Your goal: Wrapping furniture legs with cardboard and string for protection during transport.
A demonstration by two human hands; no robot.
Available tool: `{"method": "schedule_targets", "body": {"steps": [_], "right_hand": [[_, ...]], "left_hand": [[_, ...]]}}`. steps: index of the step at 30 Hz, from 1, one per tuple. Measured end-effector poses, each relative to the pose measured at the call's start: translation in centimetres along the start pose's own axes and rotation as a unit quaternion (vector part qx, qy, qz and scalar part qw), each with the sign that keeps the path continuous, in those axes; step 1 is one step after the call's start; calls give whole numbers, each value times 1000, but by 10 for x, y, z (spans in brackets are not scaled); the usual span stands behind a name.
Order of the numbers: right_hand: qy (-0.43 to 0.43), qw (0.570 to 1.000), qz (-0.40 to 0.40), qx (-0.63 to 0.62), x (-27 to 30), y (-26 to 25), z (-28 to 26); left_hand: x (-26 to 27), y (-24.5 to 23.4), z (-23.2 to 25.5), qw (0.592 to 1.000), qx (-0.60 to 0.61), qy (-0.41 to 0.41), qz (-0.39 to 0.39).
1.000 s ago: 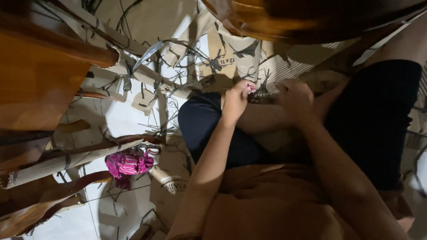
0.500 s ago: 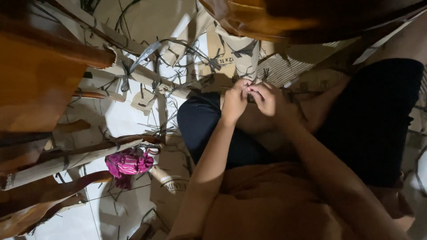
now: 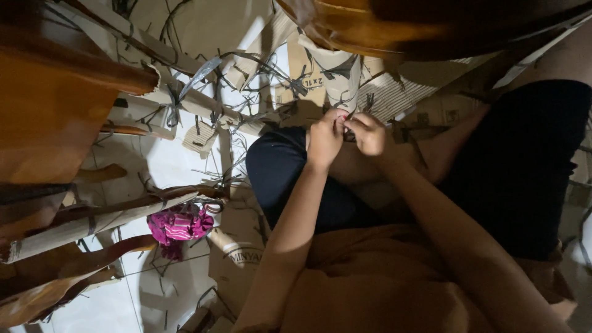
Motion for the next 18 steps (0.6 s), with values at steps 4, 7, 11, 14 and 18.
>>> {"method": "schedule_targets", "body": {"steps": [4,7,11,14,18], "right_hand": [[-24,998,5,52,3,2,0],[-42,989,-49,-131,-6,-11,-12],[131,983,-45,-118,19,15,31],[161,973,-52,-158,13,2,27],[156,970,-48,-182,6,-4,21]], "left_hand": [[-16,14,-16,1000,2,-5,14],[-8,2,-11,999,-4,-19,33],[-10,10,-39,997,55,-36,30],[-23,39,-56,996,59,-45,-49],[-24,52,-64,990,57,-68,-107]]}}
Point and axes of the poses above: each hand's wrist, its own x-axis away from the middle knuckle, its own y-axis out of the palm, z = x × y, the point moved 9 cm from there along -x, towards the middle knuckle, and after that the axes turned 12 degrees about -z, right-handed, at the moved point
